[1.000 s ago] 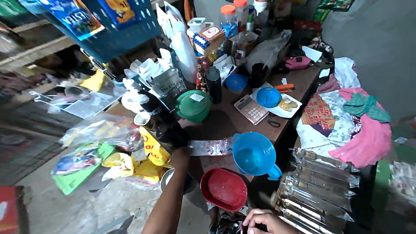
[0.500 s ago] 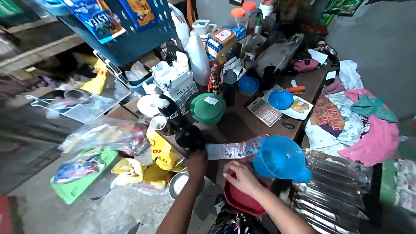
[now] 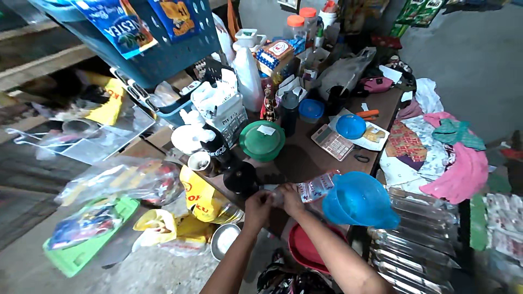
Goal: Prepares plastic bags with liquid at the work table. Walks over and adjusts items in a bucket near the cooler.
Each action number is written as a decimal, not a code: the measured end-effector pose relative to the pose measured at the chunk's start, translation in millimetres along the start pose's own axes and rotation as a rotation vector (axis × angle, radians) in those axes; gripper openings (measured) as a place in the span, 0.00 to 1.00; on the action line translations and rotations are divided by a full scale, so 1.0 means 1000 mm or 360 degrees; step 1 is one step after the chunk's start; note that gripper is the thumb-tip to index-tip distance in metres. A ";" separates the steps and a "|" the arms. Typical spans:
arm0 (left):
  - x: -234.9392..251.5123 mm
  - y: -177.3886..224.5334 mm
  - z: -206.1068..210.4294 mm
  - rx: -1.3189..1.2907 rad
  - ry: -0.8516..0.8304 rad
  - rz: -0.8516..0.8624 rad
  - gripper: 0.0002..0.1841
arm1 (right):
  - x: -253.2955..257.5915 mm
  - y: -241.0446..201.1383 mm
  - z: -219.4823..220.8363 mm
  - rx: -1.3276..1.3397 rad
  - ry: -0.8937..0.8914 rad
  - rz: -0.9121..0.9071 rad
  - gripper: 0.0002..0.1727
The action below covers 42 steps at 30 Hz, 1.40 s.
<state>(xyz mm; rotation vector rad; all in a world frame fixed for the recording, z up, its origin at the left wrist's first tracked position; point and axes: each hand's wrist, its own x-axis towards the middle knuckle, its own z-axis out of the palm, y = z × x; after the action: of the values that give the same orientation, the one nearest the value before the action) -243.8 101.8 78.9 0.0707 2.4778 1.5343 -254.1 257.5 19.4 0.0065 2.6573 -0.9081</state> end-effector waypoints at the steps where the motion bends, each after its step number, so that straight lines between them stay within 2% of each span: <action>1: 0.000 0.001 -0.005 -0.0121 0.0041 0.0039 0.09 | 0.002 0.004 0.000 0.0005 -0.0014 0.0011 0.30; 4: -0.003 0.018 -0.026 -0.0378 0.0150 0.0158 0.08 | 0.005 0.014 -0.003 0.0058 -0.0001 0.0065 0.34; 8: -0.019 0.049 -0.054 -0.0463 0.0203 0.0186 0.03 | 0.010 0.018 -0.009 0.0185 0.0066 0.0091 0.30; 13: -0.027 0.068 -0.053 -0.0492 0.0139 0.0316 0.03 | 0.006 0.021 -0.023 0.0381 0.0004 -0.0084 0.38; 16: -0.030 0.083 -0.051 -0.0574 0.0149 0.0431 0.03 | 0.005 0.030 -0.025 0.0369 0.0051 -0.0160 0.30; 19: -0.035 0.099 -0.056 -0.0698 0.0200 0.0559 0.03 | 0.006 0.034 -0.028 0.0305 0.0038 -0.0087 0.24; 23: -0.044 0.116 -0.067 -0.0867 0.0272 0.0622 0.05 | 0.006 0.038 -0.026 0.0219 0.0074 -0.0011 0.22; 26: -0.055 0.128 -0.079 -0.0956 0.0355 0.0692 0.02 | 0.003 0.038 -0.029 0.0310 0.0056 0.0013 0.22; 29: -0.072 0.151 -0.110 -0.0906 0.0414 0.0938 0.05 | 0.002 0.045 -0.026 0.0271 0.0048 -0.0009 0.23; 31: -0.084 0.170 -0.124 -0.0759 0.0404 0.1084 0.06 | 0.001 0.047 -0.026 0.0232 0.0003 -0.0090 0.32; 34: -0.090 0.185 -0.120 -0.0478 0.0356 0.1137 0.04 | -0.012 0.019 -0.044 0.0242 -0.0082 -0.0080 0.58; 36: -0.091 0.184 -0.106 -0.0291 0.0363 0.1118 0.02 | -0.043 -0.013 -0.068 0.0477 0.0101 -0.0200 0.62; 39: -0.093 0.171 -0.068 0.0011 0.0328 0.1138 0.06 | -0.098 -0.050 -0.081 0.0977 0.0483 -0.0763 0.67; 40: -0.095 0.166 -0.053 0.0193 0.0303 0.1156 0.10 | -0.110 -0.058 -0.081 0.1106 0.0543 -0.0939 0.61; 42: -0.099 0.156 -0.031 0.0469 0.0339 0.1250 0.17 | -0.131 -0.068 -0.084 0.1321 0.0678 -0.1171 0.34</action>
<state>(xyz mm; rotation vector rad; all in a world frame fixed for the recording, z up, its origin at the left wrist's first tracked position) -166.1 129.7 246.8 1.0939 3.0221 1.4309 -163.5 266.4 162.8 -0.6766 2.3971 -2.4093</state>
